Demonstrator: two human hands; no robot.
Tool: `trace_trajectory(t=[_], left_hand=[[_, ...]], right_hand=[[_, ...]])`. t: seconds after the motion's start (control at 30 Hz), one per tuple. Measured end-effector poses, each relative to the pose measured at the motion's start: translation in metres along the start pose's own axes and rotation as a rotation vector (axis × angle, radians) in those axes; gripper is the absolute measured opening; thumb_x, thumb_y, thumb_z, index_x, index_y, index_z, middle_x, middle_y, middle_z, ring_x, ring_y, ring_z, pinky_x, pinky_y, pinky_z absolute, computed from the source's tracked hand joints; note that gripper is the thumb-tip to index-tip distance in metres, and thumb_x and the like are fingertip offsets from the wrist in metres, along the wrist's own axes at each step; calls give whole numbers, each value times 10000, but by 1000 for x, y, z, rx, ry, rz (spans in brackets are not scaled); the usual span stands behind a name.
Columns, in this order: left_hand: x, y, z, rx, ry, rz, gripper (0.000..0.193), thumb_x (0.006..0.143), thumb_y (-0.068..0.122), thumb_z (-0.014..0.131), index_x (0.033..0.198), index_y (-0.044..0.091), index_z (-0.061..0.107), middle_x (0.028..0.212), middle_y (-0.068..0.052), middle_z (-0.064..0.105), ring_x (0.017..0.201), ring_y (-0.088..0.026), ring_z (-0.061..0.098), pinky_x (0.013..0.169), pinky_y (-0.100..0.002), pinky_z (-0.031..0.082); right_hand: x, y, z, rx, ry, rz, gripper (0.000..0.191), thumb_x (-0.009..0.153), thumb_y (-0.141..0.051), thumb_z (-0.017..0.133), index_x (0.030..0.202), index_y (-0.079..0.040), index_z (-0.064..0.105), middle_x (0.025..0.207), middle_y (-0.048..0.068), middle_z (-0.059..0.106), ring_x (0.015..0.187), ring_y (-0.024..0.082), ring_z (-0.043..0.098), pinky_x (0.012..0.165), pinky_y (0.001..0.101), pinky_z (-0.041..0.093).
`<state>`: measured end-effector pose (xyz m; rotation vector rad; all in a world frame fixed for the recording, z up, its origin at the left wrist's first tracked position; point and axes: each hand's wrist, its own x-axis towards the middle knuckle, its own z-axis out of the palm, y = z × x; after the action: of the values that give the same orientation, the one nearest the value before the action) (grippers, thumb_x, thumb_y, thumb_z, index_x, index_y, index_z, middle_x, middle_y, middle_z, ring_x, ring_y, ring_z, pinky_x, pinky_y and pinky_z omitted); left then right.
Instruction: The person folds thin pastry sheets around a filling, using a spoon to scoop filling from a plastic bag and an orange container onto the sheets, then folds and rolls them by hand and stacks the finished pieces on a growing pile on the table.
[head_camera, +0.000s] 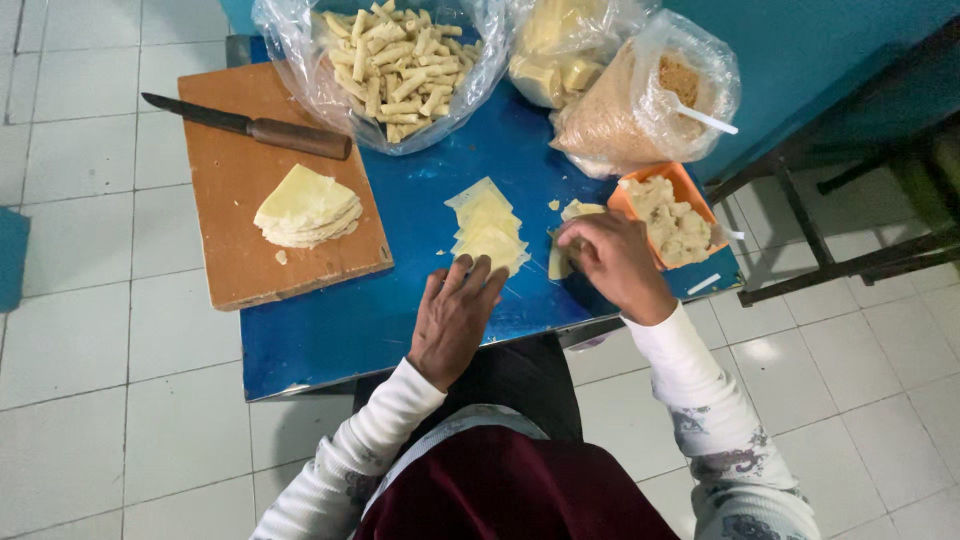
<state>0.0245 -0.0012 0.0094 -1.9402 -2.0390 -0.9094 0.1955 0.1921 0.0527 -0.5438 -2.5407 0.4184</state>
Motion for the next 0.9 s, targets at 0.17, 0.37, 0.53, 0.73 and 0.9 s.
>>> trace_trajectory(t=[0.17, 0.37, 0.53, 0.73, 0.9], left_hand=[[2, -1, -1, -16, -13, -13, 396, 881, 134, 693, 1273, 107, 649, 1324, -131, 568, 1275, -289, 513, 966, -431, 438], [3, -2, -2, -12, 36, -51, 394, 865, 116, 702, 1257, 141, 671, 1261, -168, 558, 1148, -333, 544, 892, -425, 457], [2, -7, 1, -48, 129, -249, 396, 853, 145, 772, 1193, -2, 631, 1135, -167, 550, 1019, -328, 549, 835, -422, 476], [7, -10, 8, 10, 181, -357, 404, 775, 205, 838, 1005, -23, 594, 1042, -180, 549, 964, -344, 552, 772, -429, 469], [11, -9, 10, 21, 172, -390, 326, 781, 170, 814, 952, 10, 587, 1004, -153, 553, 950, -330, 555, 760, -439, 454]], right_hand=[[15, 20, -70, -396, 567, 30, 49, 1010, -61, 695, 1053, -44, 711, 1058, 137, 711, 1039, 351, 605, 901, 451, 454], [48, 75, -95, -259, 485, 160, 109, 1014, -96, 741, 1084, -13, 726, 966, 152, 723, 836, 263, 701, 756, 386, 540], [50, 90, -84, -120, 390, 277, 105, 986, -95, 788, 1037, -5, 777, 904, 135, 757, 778, 175, 729, 714, 298, 542], [44, 94, -94, 514, 469, 503, 128, 978, -62, 737, 1083, 7, 764, 906, 13, 725, 757, 46, 633, 653, 192, 493], [29, 103, -104, 551, 526, 463, 97, 1024, -54, 744, 1075, 29, 741, 912, 20, 702, 768, 55, 627, 679, 199, 508]])
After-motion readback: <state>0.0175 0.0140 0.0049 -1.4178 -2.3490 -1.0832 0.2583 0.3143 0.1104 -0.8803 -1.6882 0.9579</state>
